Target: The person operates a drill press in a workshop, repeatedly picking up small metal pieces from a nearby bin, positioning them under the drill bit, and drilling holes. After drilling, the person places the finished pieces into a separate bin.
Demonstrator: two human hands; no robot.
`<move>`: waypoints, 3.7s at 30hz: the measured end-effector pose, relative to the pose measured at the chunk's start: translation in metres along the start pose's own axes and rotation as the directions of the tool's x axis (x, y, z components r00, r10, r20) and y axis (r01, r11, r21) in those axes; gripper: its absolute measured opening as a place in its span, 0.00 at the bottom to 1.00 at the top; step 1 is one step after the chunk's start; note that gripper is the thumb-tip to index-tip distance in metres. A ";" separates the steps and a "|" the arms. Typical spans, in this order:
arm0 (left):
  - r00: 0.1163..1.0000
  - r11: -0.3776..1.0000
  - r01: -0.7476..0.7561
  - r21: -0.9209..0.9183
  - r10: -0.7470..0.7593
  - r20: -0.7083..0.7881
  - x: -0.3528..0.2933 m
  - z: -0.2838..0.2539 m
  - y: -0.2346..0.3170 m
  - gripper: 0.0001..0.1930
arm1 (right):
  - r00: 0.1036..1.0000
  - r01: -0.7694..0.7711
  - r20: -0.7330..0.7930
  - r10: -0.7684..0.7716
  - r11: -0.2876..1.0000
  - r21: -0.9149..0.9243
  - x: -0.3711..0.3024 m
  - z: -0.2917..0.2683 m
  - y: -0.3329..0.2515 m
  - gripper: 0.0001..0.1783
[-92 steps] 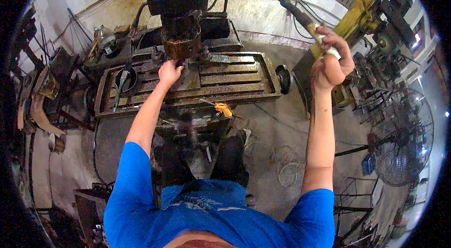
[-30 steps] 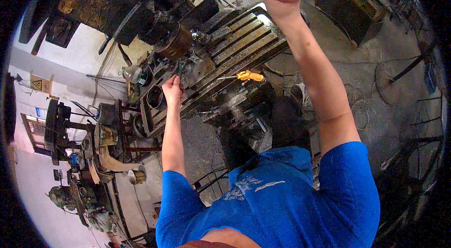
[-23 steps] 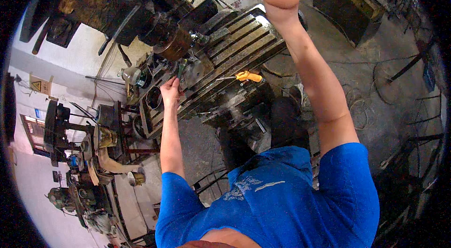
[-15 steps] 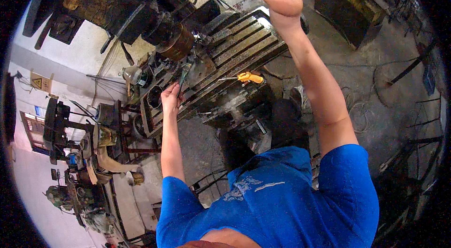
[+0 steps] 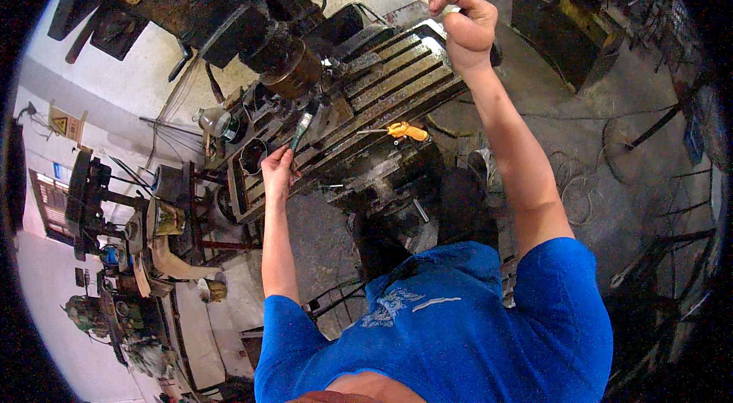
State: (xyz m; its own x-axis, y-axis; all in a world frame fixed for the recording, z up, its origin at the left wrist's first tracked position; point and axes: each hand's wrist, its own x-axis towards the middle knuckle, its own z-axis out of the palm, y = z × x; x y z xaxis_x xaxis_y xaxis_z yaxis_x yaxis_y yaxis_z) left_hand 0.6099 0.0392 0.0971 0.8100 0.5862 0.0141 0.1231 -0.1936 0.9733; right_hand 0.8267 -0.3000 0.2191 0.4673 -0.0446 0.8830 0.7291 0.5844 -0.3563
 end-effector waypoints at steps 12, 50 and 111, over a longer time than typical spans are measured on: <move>0.996 0.955 -0.088 0.283 0.091 0.002 -0.007 0.003 0.008 0.16 | 0.999 -0.042 0.013 0.042 0.998 -0.047 0.011 0.003 -0.014 0.15; 0.938 0.863 -0.312 0.399 0.347 -0.019 0.017 0.019 -0.003 0.18 | 0.966 0.251 0.092 -0.241 0.959 -0.129 0.138 0.043 -0.033 0.09; 0.939 0.939 0.342 -0.025 -0.342 0.024 -0.118 -0.066 -0.207 0.10 | -0.087 -0.252 0.568 0.818 0.534 -0.807 -0.305 0.084 -0.061 0.19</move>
State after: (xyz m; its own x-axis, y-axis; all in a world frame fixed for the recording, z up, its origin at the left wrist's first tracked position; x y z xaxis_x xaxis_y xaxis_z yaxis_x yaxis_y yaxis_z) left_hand 0.4511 0.0615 -0.0911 0.7324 0.5983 -0.3249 0.3787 0.0386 0.9247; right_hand 0.5974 -0.2536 -0.0029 0.2718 0.9425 -0.1943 0.6754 -0.3306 -0.6592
